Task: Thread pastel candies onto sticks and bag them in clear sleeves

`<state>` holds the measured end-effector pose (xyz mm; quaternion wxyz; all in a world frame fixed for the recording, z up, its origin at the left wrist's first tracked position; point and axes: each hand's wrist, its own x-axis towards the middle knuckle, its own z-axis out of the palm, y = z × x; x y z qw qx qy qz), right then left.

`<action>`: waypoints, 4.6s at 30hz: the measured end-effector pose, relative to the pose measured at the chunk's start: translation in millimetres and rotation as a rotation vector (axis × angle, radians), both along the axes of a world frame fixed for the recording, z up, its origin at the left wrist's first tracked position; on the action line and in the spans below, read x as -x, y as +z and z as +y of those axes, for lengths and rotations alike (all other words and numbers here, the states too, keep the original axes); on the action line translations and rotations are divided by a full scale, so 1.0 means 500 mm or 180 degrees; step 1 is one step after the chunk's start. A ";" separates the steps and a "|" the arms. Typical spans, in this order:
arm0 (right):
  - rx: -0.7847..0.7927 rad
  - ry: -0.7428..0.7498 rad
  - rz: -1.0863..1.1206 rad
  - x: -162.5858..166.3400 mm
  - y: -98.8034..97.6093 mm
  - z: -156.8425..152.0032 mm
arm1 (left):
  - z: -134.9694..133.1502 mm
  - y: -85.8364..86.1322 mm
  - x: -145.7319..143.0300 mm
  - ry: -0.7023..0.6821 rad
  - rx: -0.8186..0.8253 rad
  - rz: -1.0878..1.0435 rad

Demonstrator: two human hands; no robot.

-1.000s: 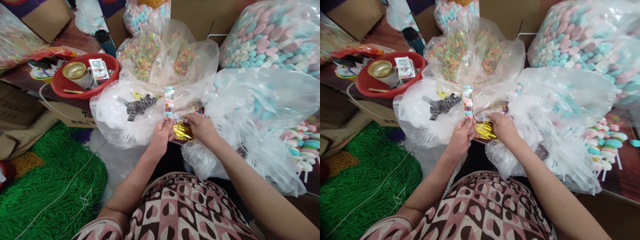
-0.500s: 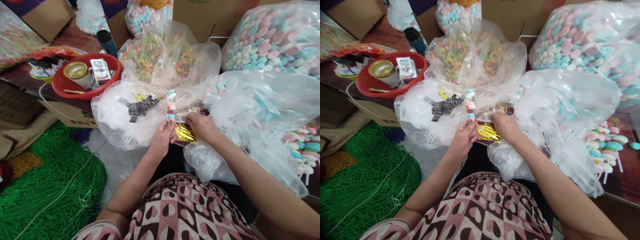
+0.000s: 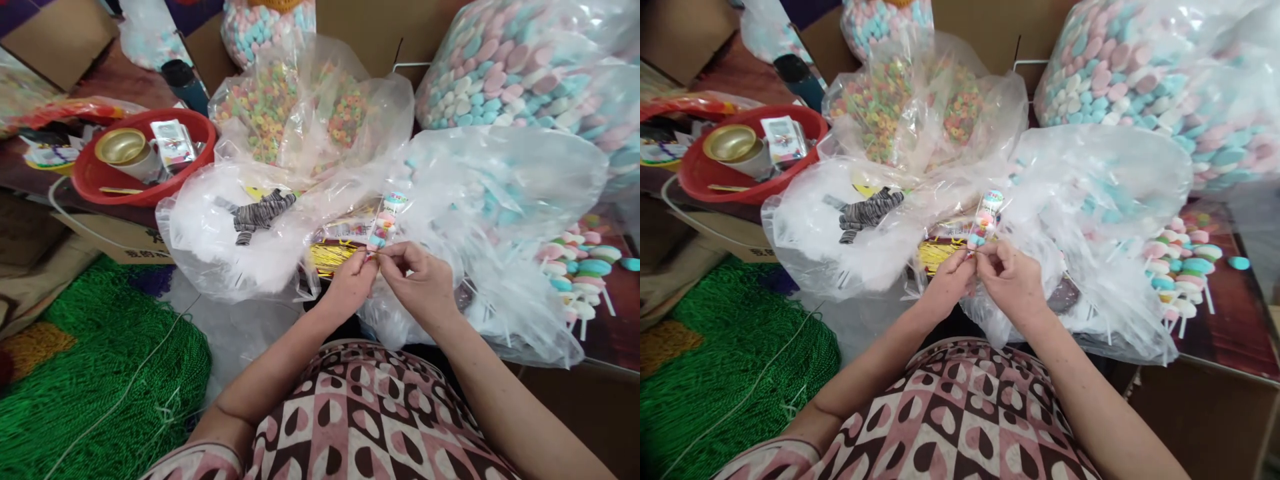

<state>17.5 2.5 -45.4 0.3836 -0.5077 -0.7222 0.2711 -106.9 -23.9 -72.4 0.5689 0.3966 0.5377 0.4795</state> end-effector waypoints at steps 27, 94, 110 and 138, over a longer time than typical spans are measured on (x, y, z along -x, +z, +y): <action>-0.0138 -0.0429 0.0087 -0.046 -0.016 -0.035 | 0.006 -0.005 -0.060 0.0104 -0.0003 -0.1000; 0.0452 -0.0155 0.0989 -0.124 -0.017 -0.049 | -0.019 0.018 -0.094 -0.0708 -0.0067 -0.1211; 0.1873 0.0917 0.2080 -0.152 -0.036 -0.035 | -0.012 0.026 -0.076 -0.1979 0.0893 -0.2147; 0.0506 -0.0484 0.0922 -0.112 -0.046 -0.053 | 0.000 0.035 -0.093 -0.0950 0.0809 -0.2417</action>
